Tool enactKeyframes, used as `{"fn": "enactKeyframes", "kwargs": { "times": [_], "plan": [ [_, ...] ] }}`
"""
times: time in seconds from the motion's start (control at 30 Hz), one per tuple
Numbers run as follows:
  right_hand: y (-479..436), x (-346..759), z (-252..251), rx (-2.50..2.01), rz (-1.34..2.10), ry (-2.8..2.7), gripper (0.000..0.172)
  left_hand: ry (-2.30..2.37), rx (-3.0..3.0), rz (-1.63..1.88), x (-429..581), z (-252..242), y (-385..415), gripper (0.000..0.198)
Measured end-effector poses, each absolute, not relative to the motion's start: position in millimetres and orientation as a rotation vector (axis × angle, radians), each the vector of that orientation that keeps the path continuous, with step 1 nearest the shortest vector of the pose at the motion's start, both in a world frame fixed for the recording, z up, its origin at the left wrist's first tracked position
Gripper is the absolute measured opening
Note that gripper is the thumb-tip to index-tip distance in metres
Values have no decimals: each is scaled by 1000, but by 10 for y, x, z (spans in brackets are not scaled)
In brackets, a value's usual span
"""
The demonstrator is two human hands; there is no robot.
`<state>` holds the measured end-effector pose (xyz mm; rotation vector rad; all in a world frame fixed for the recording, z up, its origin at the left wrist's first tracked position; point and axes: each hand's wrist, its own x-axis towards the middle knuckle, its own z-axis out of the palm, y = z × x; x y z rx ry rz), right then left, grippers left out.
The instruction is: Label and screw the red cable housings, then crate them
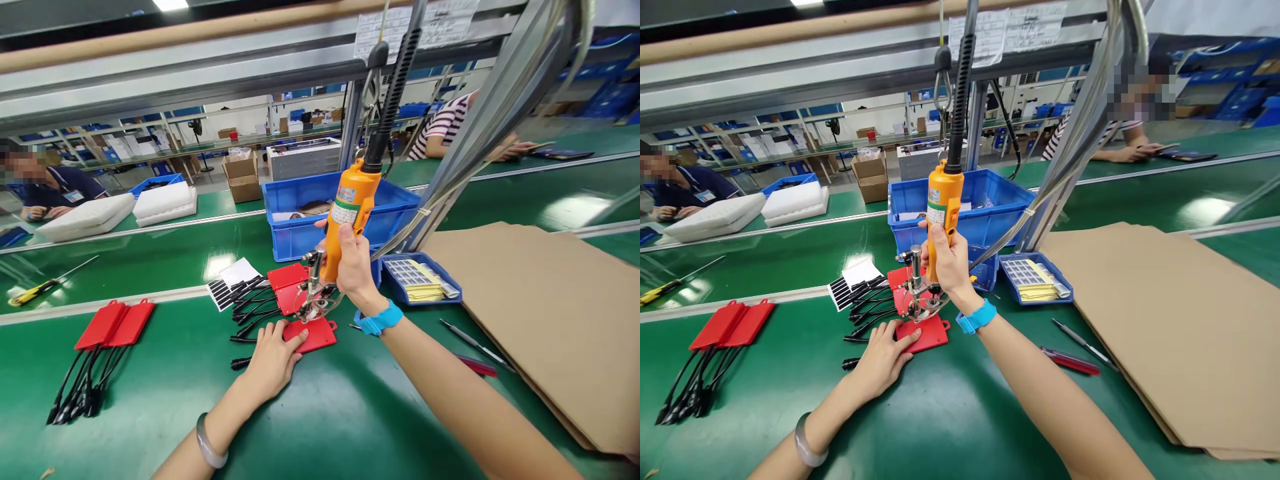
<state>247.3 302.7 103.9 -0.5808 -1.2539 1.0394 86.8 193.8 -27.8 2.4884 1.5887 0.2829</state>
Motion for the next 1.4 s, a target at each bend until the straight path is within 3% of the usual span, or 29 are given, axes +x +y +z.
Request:
{"fn": "enactKeyframes", "kwargs": {
  "times": [0.57,0.9,1.2,1.4],
  "plan": [
    [2992,2383,914,-626,973,-1287,50,1608,2494,362,873,-329,1927,49],
    [2662,2617,1593,-533,784,-1303,47,1650,2552,417,980,-423,1903,48],
    [2663,2627,1059,-642,922,-1235,52,1710,2590,394,1050,-373,1846,40],
    [2684,2598,983,-617,964,-1226,50,1724,2583,398,1056,-384,1834,36]
  ]
}}
